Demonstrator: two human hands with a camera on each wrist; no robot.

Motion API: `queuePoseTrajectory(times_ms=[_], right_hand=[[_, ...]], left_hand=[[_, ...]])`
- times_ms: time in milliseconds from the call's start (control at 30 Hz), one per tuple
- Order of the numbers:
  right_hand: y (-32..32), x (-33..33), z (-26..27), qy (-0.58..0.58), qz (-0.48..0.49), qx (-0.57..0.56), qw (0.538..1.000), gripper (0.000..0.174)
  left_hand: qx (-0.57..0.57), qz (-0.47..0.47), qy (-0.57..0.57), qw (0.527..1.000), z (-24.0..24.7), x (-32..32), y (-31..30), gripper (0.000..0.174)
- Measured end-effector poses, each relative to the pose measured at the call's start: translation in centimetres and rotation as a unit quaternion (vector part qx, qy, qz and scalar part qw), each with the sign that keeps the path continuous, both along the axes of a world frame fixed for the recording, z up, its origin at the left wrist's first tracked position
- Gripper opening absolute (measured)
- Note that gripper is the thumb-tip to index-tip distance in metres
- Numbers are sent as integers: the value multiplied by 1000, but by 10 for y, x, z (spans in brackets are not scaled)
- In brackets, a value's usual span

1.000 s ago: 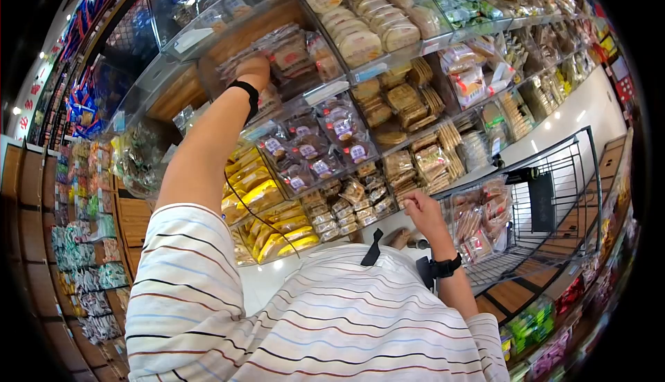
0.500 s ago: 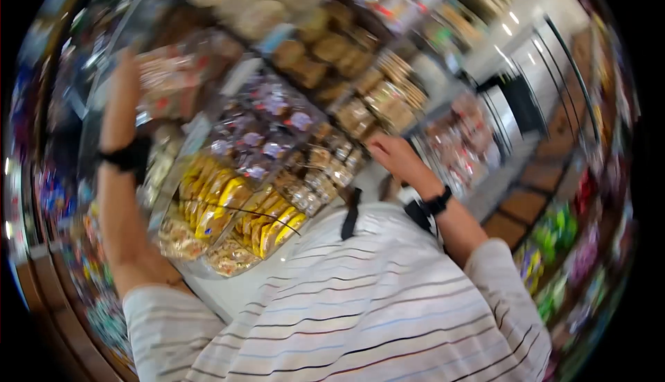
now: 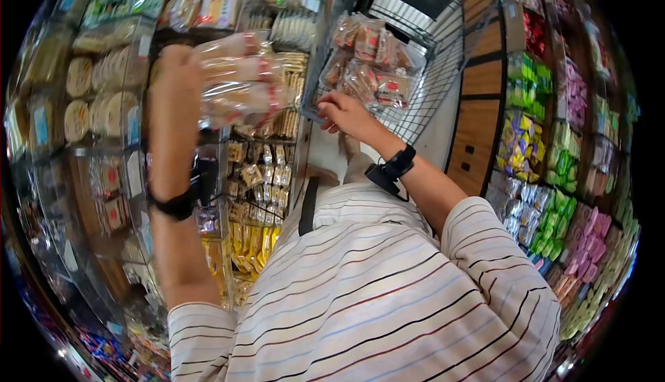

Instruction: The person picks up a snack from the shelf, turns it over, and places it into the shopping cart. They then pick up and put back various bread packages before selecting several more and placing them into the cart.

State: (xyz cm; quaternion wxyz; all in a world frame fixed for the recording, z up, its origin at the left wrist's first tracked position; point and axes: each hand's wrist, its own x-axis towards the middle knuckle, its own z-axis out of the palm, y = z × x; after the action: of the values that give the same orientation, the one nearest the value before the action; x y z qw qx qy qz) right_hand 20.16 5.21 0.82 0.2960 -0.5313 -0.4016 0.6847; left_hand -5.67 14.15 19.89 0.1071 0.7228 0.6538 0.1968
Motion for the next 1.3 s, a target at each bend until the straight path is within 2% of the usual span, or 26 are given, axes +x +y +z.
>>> queuePoseTrajectory(times_ms=[33,100,167,200,300,433,467,567,600,633,700,733,833,933,1000,1167,1200,1233,1267,1300], right_hand=[[-2,15,0,23,-42,-34,998,32],[-5,45,-10,74,-108,-73,989,41],[-11,72,-16,121,-183,-103,970,45],[-15,83,-25,133,-213,-101,963,60],[-26,117,-53,135,-300,-143,934,65],[-41,150,-73,142,-315,-150,926,67],[-42,156,-82,123,-313,-157,928,67],[-40,165,-100,100,-349,-164,917,68],[-37,167,-105,119,-360,-169,910,60],[-33,166,-110,88,-349,-161,919,58],[-24,163,-121,26,-326,-146,934,54],[-21,163,-138,1,-333,-156,930,51],[-19,158,-149,-108,-318,-154,929,56],[-19,157,-152,-117,-290,-153,937,58],[-21,161,-162,-134,-262,-156,943,57],[-31,160,-154,-109,-244,-144,953,53],[-32,163,-154,-110,-226,-156,955,56],[-34,164,-144,-102,-220,-156,958,54],[-37,170,-155,-102,-198,-157,962,48],[-42,177,-165,-72,-172,-108,977,42]], left_hand=[[4,-28,-1,1000,-23,26,8,25],[-48,-112,-95,988,-60,76,17,22],[-99,-111,-83,985,-114,120,30,20],[-104,-128,-85,983,-130,143,29,20],[-150,-151,-106,971,-180,198,28,21],[-215,-132,-192,948,-235,248,21,23],[-244,-142,-157,946,-247,256,24,25],[-324,-113,-297,891,-244,278,24,35],[-345,-106,-320,876,-244,283,26,36],[-366,-97,-342,860,-243,289,29,38],[-350,-135,-243,894,-244,295,41,40],[-314,-105,-232,915,-293,300,50,48],[-215,-121,-212,946,-282,299,46,35],[-254,-97,-173,947,-259,275,43,40],[-222,-128,-168,952,-280,249,43,44],[-229,-114,-226,940,-269,194,29,50],[-280,-90,-261,919,-250,181,25,50],[-251,-85,-271,925,-261,165,21,47],[-252,-75,-277,924,-248,150,18,46],[-250,-58,-281,925,-229,132,10,45]])
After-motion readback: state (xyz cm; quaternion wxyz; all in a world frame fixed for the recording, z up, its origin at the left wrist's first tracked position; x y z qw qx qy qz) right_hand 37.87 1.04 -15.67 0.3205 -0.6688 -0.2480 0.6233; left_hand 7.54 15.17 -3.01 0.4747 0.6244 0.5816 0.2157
